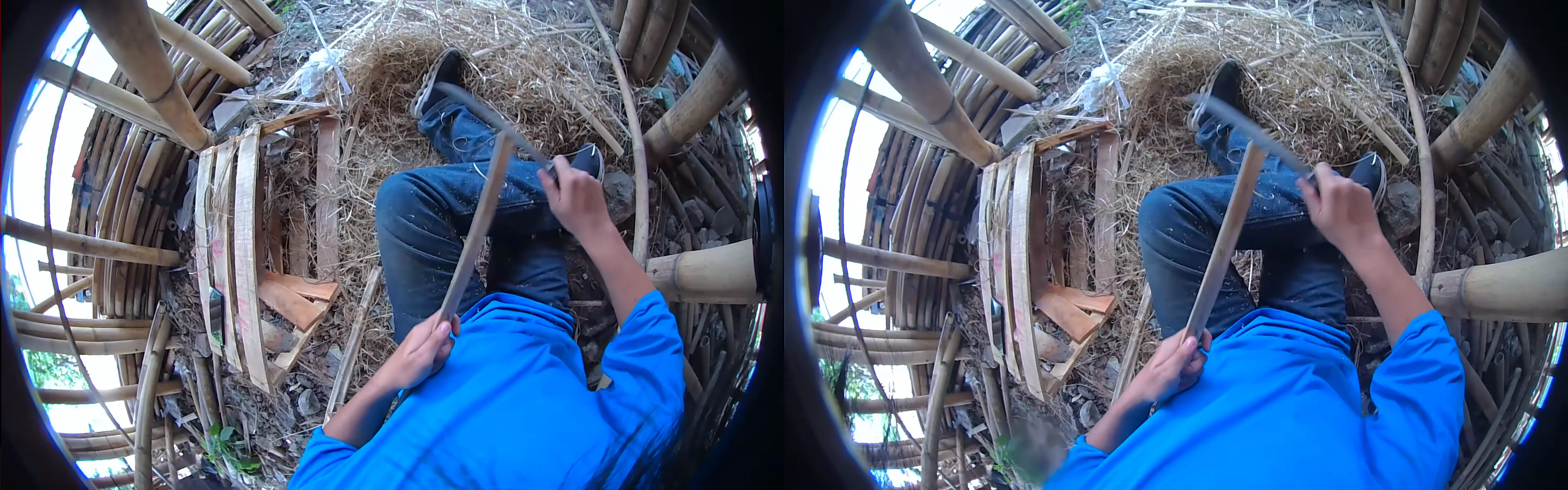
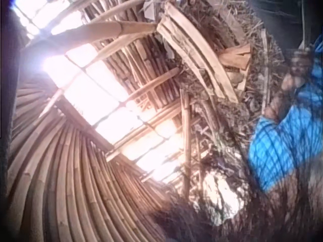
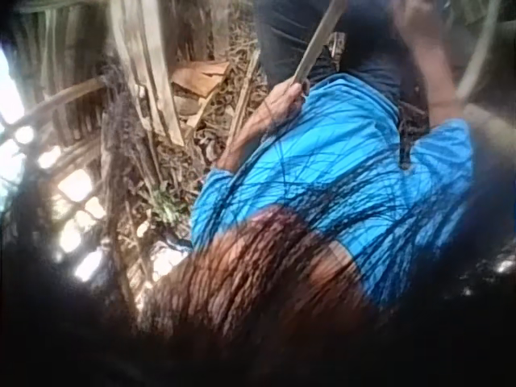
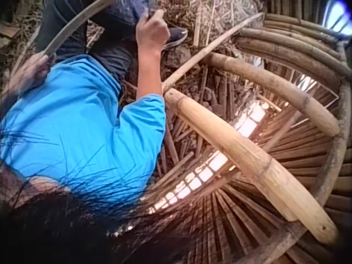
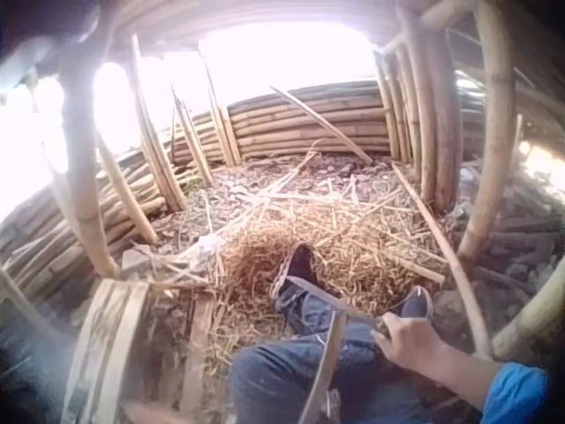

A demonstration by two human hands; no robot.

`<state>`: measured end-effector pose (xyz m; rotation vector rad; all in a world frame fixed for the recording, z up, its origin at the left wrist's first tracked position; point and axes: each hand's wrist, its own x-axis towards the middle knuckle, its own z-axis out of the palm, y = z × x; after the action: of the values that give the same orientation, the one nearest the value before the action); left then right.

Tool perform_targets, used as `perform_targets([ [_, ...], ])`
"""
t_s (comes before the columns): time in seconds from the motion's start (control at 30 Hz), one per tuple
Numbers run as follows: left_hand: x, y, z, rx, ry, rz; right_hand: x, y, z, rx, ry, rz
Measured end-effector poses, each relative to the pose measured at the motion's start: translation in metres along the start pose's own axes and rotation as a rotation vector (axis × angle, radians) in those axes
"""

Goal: The person carves and shaves bamboo sticks using a knife, holding and scraping along different pieces one at a time while sitting down.

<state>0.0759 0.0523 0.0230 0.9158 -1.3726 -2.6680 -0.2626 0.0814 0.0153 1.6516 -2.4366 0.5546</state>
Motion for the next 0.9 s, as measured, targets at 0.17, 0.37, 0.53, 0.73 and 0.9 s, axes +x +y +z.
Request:
perform_targets([
  [0.17,0.001,-0.001,-0.009,-0.142,0.072,0.017,-0.014,-0.013,-0.019,0.103,0.098,0.151],
  [0.37,0.001,0.006,-0.010,-0.149,-0.012,0.007,-0.065,-0.104,-0.037,0.386,-0.103,-0.182],
  [0.53,-0.006,0.013,0.003,0.247,0.112,0.155,-0.050,-0.073,-0.032,0.189,-0.088,-0.327],
  [0.73,-0.011,0.012,0.007,0.264,0.125,0.169,-0.043,-0.059,-0.020,0.205,-0.024,-0.390],
  [0.9,-0.017,0.011,0.002,0.215,0.175,0.119,-0.028,-0.053,-0.006,0.171,0.056,-0.357],
])
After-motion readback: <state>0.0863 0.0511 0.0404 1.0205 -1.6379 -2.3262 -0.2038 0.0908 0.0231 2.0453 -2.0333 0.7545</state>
